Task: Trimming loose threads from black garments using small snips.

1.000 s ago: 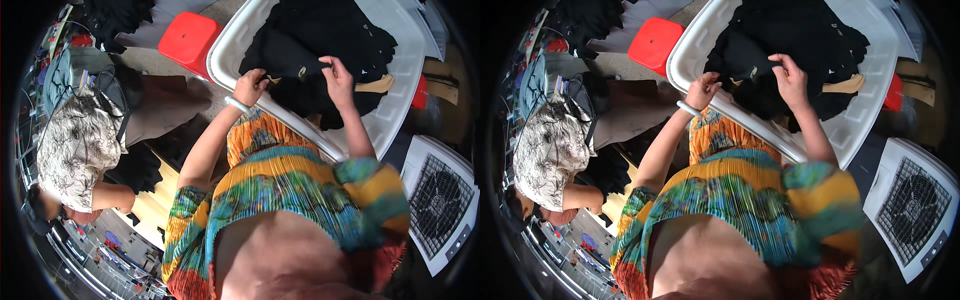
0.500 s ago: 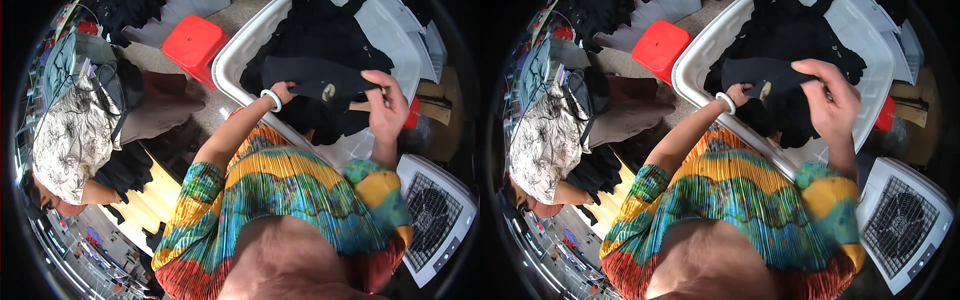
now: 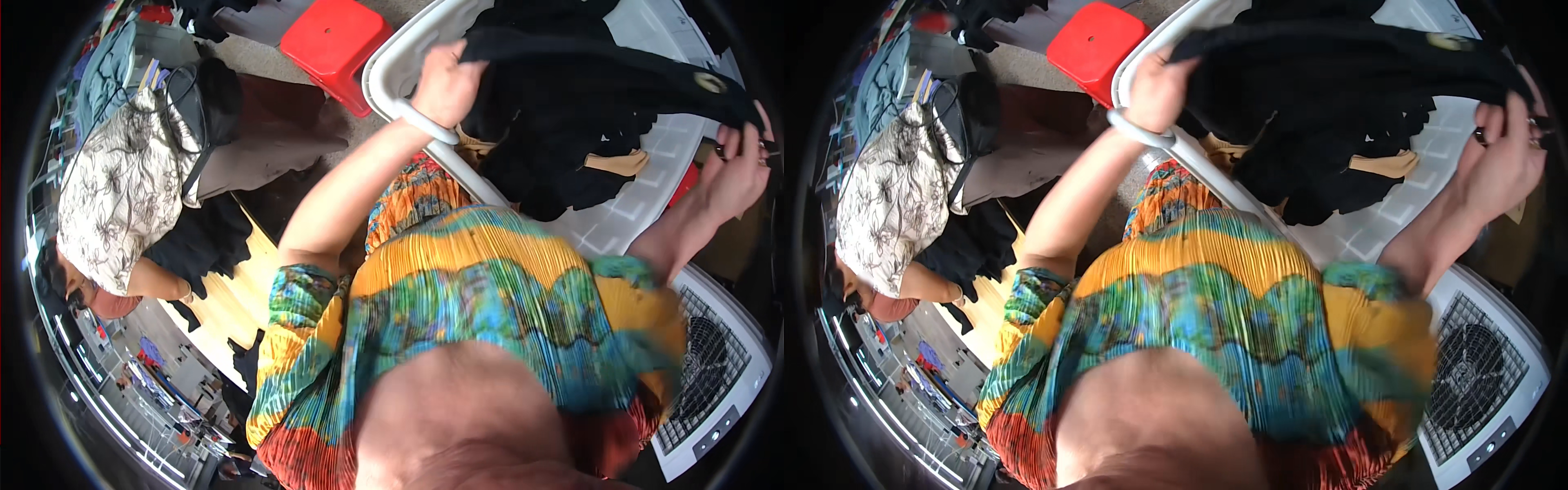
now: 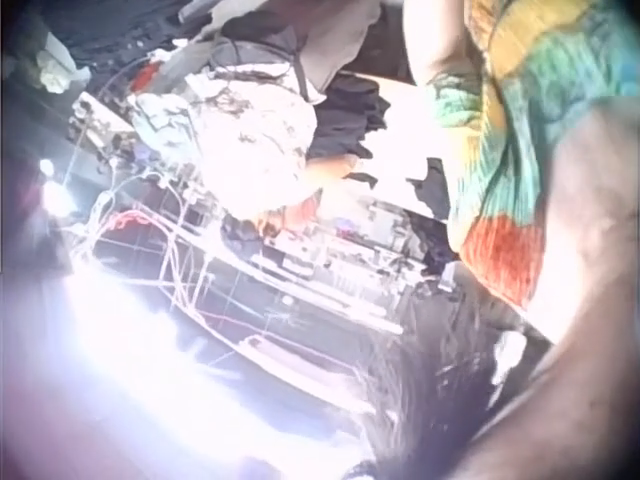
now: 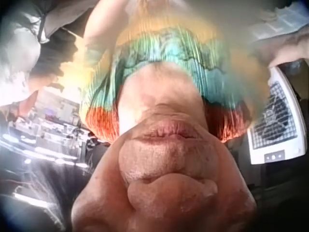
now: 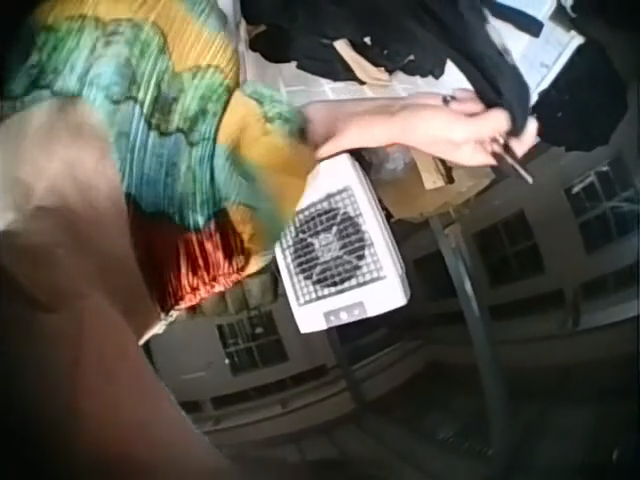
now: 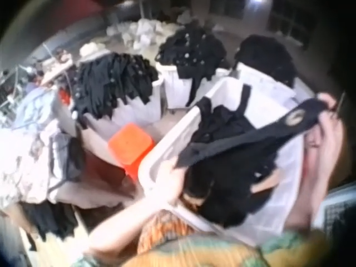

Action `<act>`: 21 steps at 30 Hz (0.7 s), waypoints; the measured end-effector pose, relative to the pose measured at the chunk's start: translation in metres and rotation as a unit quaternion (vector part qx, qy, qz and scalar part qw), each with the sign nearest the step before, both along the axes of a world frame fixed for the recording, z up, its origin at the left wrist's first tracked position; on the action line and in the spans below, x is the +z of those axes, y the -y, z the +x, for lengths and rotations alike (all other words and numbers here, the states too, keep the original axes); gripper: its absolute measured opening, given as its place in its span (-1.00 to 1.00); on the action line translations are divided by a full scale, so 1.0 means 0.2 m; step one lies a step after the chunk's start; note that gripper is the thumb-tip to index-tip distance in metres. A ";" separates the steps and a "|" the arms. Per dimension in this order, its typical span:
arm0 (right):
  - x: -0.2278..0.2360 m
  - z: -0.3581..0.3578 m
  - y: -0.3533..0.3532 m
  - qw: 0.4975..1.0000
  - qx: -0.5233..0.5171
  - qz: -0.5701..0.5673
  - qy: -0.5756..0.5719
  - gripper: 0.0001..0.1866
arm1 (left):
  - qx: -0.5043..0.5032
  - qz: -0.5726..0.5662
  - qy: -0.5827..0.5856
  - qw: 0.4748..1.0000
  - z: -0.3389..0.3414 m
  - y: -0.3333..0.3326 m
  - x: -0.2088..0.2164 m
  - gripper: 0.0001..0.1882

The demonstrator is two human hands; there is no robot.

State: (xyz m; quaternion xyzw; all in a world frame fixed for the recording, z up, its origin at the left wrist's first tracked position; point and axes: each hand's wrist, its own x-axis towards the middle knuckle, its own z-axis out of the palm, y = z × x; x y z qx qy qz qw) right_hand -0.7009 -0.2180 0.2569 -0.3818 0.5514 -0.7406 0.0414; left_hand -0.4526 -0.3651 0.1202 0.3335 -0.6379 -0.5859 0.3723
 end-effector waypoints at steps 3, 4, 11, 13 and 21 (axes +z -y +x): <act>0.17 0.19 0.09 0.994 0.037 -0.004 -0.101 -0.76 | -0.026 0.122 -0.114 0.986 0.16 -0.04 0.41 -0.86; 0.17 0.21 0.14 0.989 0.073 -0.034 -0.121 -0.81 | -0.007 0.116 -0.115 0.987 0.24 -0.07 0.46 -0.86; 0.03 0.31 0.19 0.956 0.115 -0.018 -0.268 -0.93 | 0.058 0.105 -0.324 0.939 0.96 -0.39 0.76 -0.84; 0.03 0.59 0.35 0.996 0.077 0.043 0.032 -0.79 | 0.123 0.089 -0.288 0.946 1.14 -0.44 0.72 -0.89; -0.36 1.67 1.11 0.708 0.659 -0.048 -0.251 -0.79 | 0.507 -0.076 -0.416 0.751 1.85 -0.70 0.26 -0.84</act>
